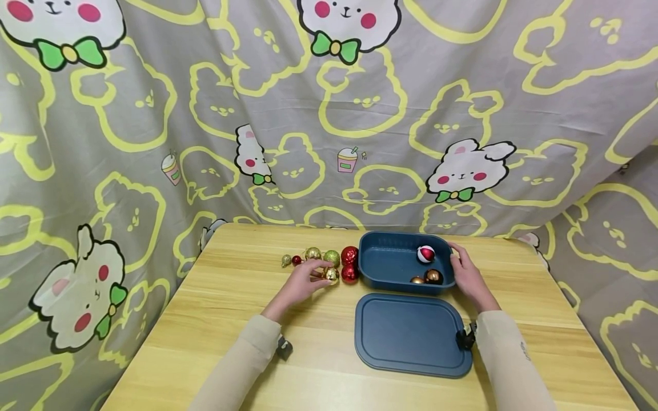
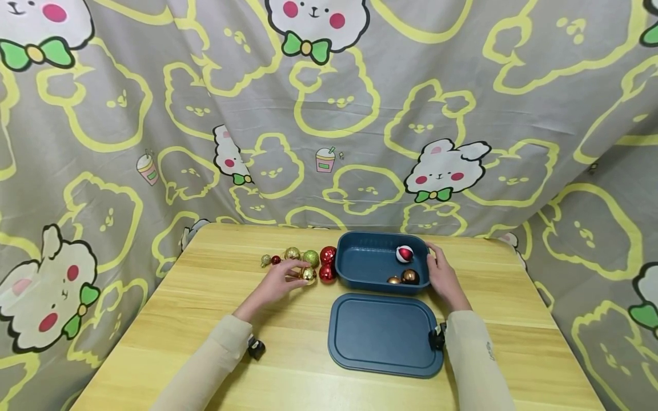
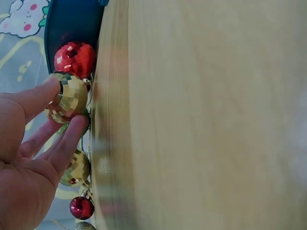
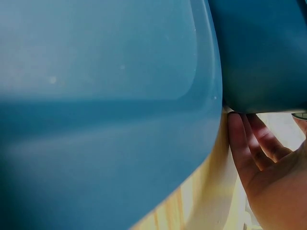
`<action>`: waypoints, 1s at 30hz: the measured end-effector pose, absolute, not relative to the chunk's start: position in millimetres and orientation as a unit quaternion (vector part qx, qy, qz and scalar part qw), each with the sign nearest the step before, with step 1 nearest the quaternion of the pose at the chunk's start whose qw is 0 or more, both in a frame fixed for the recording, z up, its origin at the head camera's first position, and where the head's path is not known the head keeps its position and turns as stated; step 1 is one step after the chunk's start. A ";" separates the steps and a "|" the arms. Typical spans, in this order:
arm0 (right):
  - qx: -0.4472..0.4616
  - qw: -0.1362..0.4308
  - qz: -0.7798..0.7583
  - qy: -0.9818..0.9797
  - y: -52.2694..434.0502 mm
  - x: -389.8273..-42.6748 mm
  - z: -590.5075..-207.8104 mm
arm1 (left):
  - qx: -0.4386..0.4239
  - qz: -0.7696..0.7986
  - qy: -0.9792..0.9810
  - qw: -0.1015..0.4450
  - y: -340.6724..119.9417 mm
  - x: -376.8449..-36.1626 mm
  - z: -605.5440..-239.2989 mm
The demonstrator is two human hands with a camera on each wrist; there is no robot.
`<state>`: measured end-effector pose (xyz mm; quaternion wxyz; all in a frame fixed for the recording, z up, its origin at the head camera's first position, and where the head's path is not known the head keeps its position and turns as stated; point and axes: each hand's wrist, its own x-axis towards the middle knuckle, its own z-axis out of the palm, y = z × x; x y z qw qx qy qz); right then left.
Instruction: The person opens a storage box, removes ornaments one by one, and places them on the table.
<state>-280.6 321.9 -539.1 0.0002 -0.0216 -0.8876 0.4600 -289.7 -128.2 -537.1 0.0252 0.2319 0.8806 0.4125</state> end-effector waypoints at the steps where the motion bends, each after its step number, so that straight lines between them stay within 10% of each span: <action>1: -0.021 0.001 0.459 -0.888 322.0 -280.7 -539.2 | 0.231 0.412 0.881 0.027 -128.2 -290.0 -537.3; 30: -0.025 -0.001 0.458 -0.889 321.1 -280.6 -539.3 | 0.196 0.408 0.891 0.037 -125.7 -293.1 -539.8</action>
